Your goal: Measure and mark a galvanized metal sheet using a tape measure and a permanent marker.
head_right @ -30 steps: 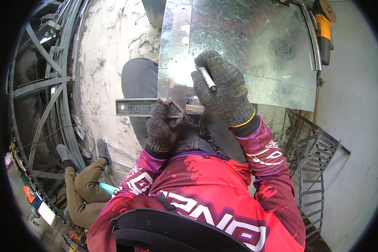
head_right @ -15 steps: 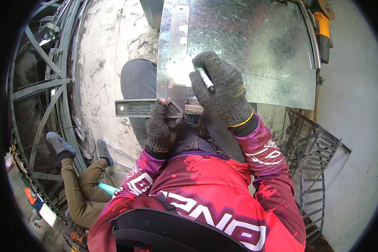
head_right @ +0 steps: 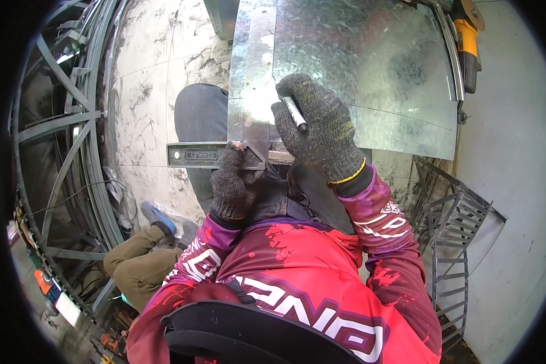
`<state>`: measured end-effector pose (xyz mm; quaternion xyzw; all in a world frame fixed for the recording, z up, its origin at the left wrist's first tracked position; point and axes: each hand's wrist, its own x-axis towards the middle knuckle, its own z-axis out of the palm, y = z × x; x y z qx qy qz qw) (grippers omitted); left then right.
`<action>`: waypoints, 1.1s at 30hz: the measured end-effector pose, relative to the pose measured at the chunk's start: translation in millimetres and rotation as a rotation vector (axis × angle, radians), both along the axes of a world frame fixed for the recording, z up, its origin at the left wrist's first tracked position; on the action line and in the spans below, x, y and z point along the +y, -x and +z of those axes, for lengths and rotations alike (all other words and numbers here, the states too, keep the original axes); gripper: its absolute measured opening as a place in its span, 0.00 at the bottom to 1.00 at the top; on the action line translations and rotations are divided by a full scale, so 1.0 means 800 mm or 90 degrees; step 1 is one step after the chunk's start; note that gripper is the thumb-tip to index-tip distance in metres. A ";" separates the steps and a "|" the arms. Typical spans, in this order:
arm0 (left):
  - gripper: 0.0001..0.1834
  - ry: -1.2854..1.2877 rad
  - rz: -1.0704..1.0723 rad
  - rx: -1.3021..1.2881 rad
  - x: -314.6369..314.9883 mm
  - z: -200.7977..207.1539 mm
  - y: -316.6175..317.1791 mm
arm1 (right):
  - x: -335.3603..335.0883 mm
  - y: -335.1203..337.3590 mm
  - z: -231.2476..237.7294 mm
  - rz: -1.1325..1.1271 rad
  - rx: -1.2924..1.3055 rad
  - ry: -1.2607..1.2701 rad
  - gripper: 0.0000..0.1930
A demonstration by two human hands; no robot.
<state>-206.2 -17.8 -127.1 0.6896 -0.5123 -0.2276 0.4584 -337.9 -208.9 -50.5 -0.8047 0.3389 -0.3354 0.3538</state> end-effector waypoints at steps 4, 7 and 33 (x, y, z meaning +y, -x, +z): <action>0.30 -0.120 0.051 0.149 0.013 -0.036 0.001 | 0.002 -0.001 0.002 0.006 0.010 -0.014 0.11; 0.32 -0.123 0.059 0.316 0.006 -0.017 -0.001 | 0.002 0.000 0.002 0.000 0.010 0.018 0.11; 0.30 -0.021 0.009 0.117 -0.001 0.002 0.002 | 0.003 -0.006 -0.006 0.019 0.037 -0.007 0.12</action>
